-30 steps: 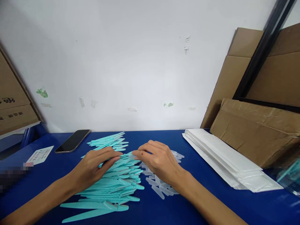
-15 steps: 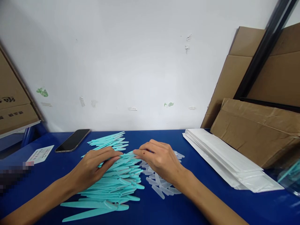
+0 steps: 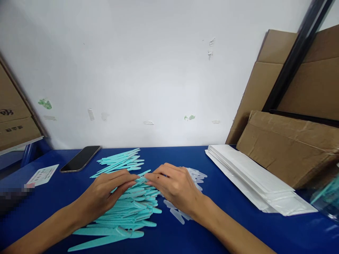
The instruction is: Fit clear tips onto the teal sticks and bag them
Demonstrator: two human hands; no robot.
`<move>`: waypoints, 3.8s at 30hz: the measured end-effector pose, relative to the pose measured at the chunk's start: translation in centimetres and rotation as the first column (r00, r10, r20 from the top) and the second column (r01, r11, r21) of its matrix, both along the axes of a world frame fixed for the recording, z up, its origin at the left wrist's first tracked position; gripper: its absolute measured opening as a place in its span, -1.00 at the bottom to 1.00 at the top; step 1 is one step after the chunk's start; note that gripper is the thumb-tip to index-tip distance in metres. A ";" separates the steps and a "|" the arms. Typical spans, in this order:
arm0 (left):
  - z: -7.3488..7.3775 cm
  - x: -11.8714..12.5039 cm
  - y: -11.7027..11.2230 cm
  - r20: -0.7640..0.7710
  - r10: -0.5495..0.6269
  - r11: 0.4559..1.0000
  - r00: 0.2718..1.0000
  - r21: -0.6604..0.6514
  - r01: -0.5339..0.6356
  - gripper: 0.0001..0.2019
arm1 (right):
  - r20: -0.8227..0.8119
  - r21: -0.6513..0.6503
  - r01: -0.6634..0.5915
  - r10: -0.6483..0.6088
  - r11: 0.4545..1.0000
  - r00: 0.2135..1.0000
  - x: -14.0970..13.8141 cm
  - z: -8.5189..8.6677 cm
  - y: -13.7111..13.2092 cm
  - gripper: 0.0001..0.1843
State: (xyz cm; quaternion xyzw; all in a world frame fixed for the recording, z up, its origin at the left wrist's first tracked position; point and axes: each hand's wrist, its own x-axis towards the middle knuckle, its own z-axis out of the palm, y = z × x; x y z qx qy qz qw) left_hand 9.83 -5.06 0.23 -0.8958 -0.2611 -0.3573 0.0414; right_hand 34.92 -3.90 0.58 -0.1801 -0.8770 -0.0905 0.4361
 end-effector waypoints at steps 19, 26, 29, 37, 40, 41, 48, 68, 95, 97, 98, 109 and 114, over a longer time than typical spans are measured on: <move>-0.8 -5.3 4.7 -0.208 0.436 0.893 0.876 -0.025 -0.450 -0.66 | 0.164 -0.119 0.592 -0.572 0.797 0.803 2.5 1.2 2.2 -0.65; -0.5 -2.6 2.8 -0.281 0.289 0.876 0.915 -0.309 -0.371 -0.67 | 0.411 -0.134 0.712 -0.615 0.690 0.673 3.9 1.1 3.7 -0.72; -0.8 -2.8 3.0 -0.297 0.299 0.850 0.907 -0.348 -0.395 -0.69 | 0.464 -0.144 0.724 -0.601 0.674 0.651 4.1 0.9 4.0 -0.74; -0.7 -4.3 3.9 -0.302 0.321 0.845 0.898 -0.337 -0.416 -0.72 | 0.466 -0.189 0.708 -0.572 0.681 0.675 3.7 0.8 3.7 -0.73; -0.5 -4.5 4.0 -0.294 0.286 0.827 0.912 -0.406 -0.390 -0.76 | 0.467 -0.198 0.703 -0.565 0.683 0.680 3.8 0.6 3.8 -0.73; -0.4 -4.6 4.0 -0.289 0.280 0.816 0.916 -0.431 -0.385 -0.77 | 0.469 -0.199 0.703 -0.564 0.682 0.680 3.8 0.6 3.8 -0.73; -1.2 -4.6 4.4 -0.273 0.304 0.795 0.913 -0.455 -0.401 -0.79 | 0.480 -0.193 0.706 -0.562 0.681 0.673 3.7 0.6 3.8 -0.72; -0.6 -5.2 4.3 -0.355 0.360 0.858 0.863 -0.237 -0.455 -0.67 | 0.510 -0.185 0.714 -0.555 0.675 0.657 3.3 0.8 3.4 -0.69; 1.9 -2.6 2.1 -0.372 0.727 0.592 0.577 -0.088 -0.801 -0.53 | 0.480 -0.280 0.644 -0.478 0.712 0.736 3.2 0.8 3.2 -0.68; 1.6 -2.7 2.3 -0.345 0.687 0.635 0.639 -0.142 -0.759 -0.54 | 0.484 -0.277 0.649 -0.480 0.709 0.732 3.2 0.9 3.2 -0.69; 1.4 -2.8 2.4 -0.325 0.660 0.661 0.677 -0.176 -0.730 -0.55 | 0.485 -0.276 0.650 -0.481 0.708 0.731 3.1 0.9 3.2 -0.69; -1.1 -4.0 3.9 -0.270 0.320 0.889 0.908 -0.246 -0.387 -0.64 | 0.499 -0.281 0.652 -0.473 0.705 0.726 3.1 0.8 3.2 -0.70; -1.0 -4.3 4.3 -0.408 0.415 0.883 0.813 -0.034 -0.468 -0.65 | 0.504 -0.267 0.653 -0.475 0.709 0.722 3.0 0.7 3.2 -0.70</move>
